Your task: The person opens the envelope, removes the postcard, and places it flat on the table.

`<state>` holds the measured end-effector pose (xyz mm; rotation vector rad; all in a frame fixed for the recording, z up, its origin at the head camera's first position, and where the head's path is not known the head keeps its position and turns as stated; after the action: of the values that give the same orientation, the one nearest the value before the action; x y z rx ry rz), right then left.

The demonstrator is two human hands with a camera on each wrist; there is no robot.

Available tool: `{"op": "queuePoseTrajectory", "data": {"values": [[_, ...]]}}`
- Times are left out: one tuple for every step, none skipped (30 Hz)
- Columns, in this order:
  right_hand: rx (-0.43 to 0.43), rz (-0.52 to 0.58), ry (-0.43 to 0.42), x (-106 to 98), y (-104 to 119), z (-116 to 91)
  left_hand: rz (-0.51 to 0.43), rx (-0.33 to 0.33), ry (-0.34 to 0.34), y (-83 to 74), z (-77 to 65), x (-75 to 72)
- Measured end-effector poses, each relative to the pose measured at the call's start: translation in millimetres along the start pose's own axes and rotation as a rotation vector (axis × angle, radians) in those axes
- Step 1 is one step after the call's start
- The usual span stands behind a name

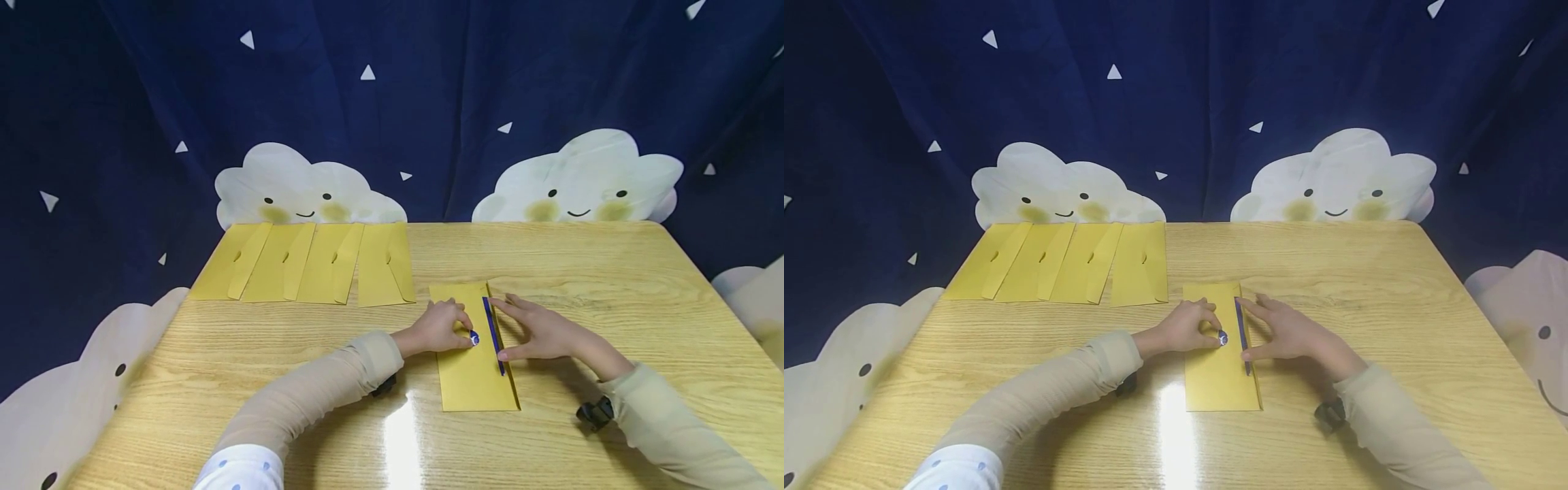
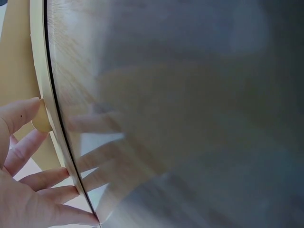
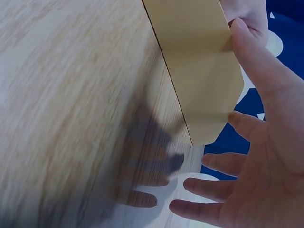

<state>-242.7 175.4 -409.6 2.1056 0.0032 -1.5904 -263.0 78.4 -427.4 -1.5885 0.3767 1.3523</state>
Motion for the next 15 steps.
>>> {"op": "queuePoseTrajectory", "data": {"values": [[0.001,-0.002,0.001,-0.3,-1.2,-0.3,-0.001,0.000,0.001,-0.1,0.0,0.1],[0.001,-0.005,0.002,-0.6,-2.3,-0.6,0.000,0.001,0.001,-0.2,0.1,0.2],[0.006,-0.005,0.006,-0.8,-3.7,-0.8,0.001,0.002,0.002,-0.4,0.2,0.2],[0.008,-0.004,0.009,-1.2,-4.9,-1.2,0.003,0.004,0.002,-0.5,0.4,0.3],[0.010,-0.001,0.012,-1.7,-5.7,-1.8,0.003,0.005,0.001,-0.7,0.5,0.1],[0.009,0.002,0.016,-2.4,-5.9,-2.5,0.003,0.006,0.001,-0.6,0.5,0.3],[0.010,0.007,0.020,-3.0,-6.2,-3.0,0.003,0.005,0.001,-0.6,0.5,0.3],[0.005,0.010,0.021,-4.0,-5.8,-3.8,0.003,0.006,0.000,-0.6,0.5,0.1],[0.004,0.015,0.022,-4.7,-5.8,-4.2,0.004,0.006,-0.001,-0.7,0.4,-0.1],[0.003,0.019,0.022,-5.3,-5.9,-4.6,0.004,0.006,-0.003,-0.7,0.5,-0.3],[0.001,0.019,0.022,-5.9,-6.0,-5.1,0.004,0.005,-0.003,-0.8,0.4,-0.5],[-0.001,0.019,0.021,-6.3,-6.3,-5.4,0.002,0.003,-0.004,-0.9,0.3,-0.5],[0.001,0.018,0.020,-6.3,-7.5,-5.5,0.000,0.001,-0.003,-1.2,0.2,-0.8],[0.000,0.018,0.019,-6.6,-8.1,-6.0,-0.001,0.001,-0.004,-1.6,0.1,-1.1],[0.004,0.017,0.018,-6.5,-9.6,-6.1,-0.004,0.000,-0.003,-1.9,0.1,-1.2]]}}
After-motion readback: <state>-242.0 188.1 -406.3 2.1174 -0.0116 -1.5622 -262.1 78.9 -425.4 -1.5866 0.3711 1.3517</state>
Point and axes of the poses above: each hand's wrist, its own z-axis towards the middle knuckle, its own x-axis out of the palm, y = z × x, the point moved 10 cm from there along z, towards the middle knuckle, and after that the axes turned 13 degrees about x, right-handed, at the moved point
